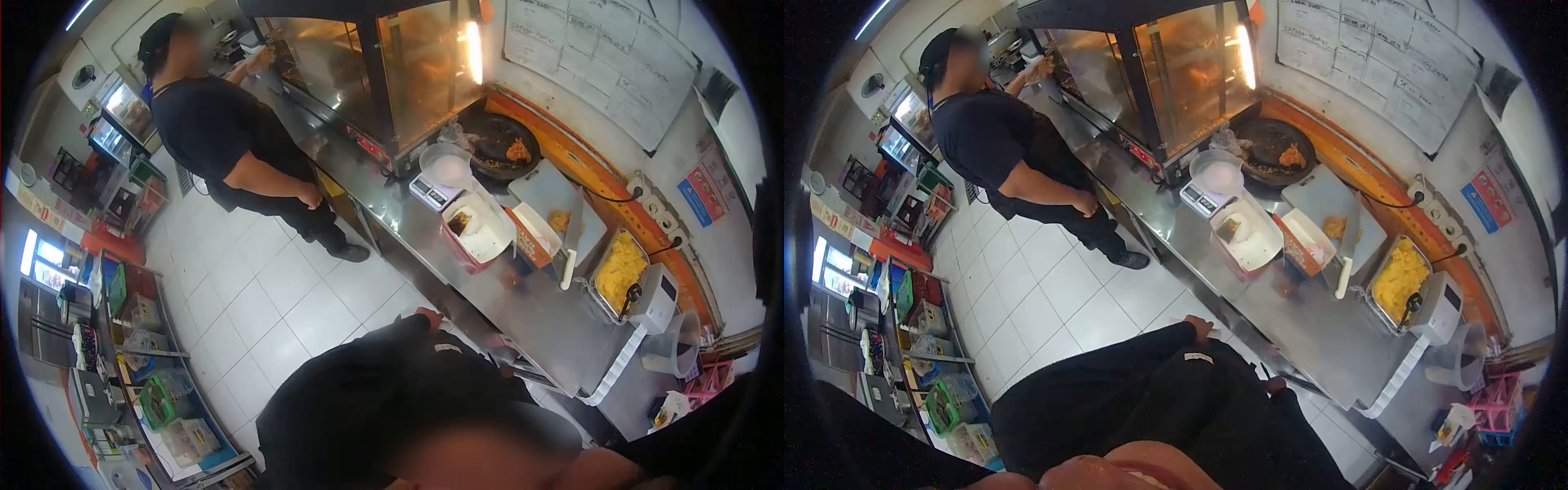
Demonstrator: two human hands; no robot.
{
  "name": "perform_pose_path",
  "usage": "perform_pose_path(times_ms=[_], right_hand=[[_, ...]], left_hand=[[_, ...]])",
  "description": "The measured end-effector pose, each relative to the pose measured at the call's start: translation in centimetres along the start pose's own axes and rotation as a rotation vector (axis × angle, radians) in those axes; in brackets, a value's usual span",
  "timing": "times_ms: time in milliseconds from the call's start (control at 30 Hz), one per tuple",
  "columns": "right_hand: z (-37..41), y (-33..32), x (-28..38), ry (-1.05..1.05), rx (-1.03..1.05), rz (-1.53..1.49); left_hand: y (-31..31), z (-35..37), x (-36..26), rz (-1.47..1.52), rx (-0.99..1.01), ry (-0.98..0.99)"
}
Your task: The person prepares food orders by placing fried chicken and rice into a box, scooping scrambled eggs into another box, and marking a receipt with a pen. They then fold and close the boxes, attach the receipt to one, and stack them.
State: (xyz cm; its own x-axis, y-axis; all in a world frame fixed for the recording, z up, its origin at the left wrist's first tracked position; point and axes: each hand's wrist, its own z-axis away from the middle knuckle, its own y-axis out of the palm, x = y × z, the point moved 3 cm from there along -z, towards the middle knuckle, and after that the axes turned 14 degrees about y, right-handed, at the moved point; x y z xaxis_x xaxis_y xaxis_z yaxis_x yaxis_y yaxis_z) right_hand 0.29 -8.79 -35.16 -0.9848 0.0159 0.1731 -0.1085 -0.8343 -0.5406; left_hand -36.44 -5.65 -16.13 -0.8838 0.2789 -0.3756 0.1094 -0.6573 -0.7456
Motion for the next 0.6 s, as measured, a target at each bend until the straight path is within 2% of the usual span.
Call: perform_pose_path(times_ms=[167, 233, 300, 433, 533, 567, 600], right_hand=[[0.4, -4.8, 7.4, -0.064, -0.024, -0.023], [0.1, -7.0, 12.0, -0.121, -0.034, -0.018], [-0.4, -8.9, 18.0, -0.185, -0.034, -0.006], [-2.2, -12.0, 30.3, -0.288, -0.031, 0.045], [-4.7, -13.7, 40.8, -0.341, -0.034, 0.087], [-5.7, -13.9, 44.4, -0.354, -0.035, 0.107], [-6.7, -14.2, 47.5, -0.361, -0.035, 0.120]], left_hand=[[3.8, 0.1, 3.3, 0.131, -0.010, -0.108], [4.2, 0.8, 4.8, 0.249, 0.078, -0.130], [7.1, -0.3, 7.1, 0.171, 0.123, -0.015], [7.1, -0.1, 12.1, 0.370, 0.051, 0.044], [7.3, 0.8, 17.8, 0.428, 0.005, 0.164], [8.1, 1.3, 20.6, 0.445, -0.071, 0.184], [7.5, 2.7, 25.1, 0.489, -0.108, 0.077]])
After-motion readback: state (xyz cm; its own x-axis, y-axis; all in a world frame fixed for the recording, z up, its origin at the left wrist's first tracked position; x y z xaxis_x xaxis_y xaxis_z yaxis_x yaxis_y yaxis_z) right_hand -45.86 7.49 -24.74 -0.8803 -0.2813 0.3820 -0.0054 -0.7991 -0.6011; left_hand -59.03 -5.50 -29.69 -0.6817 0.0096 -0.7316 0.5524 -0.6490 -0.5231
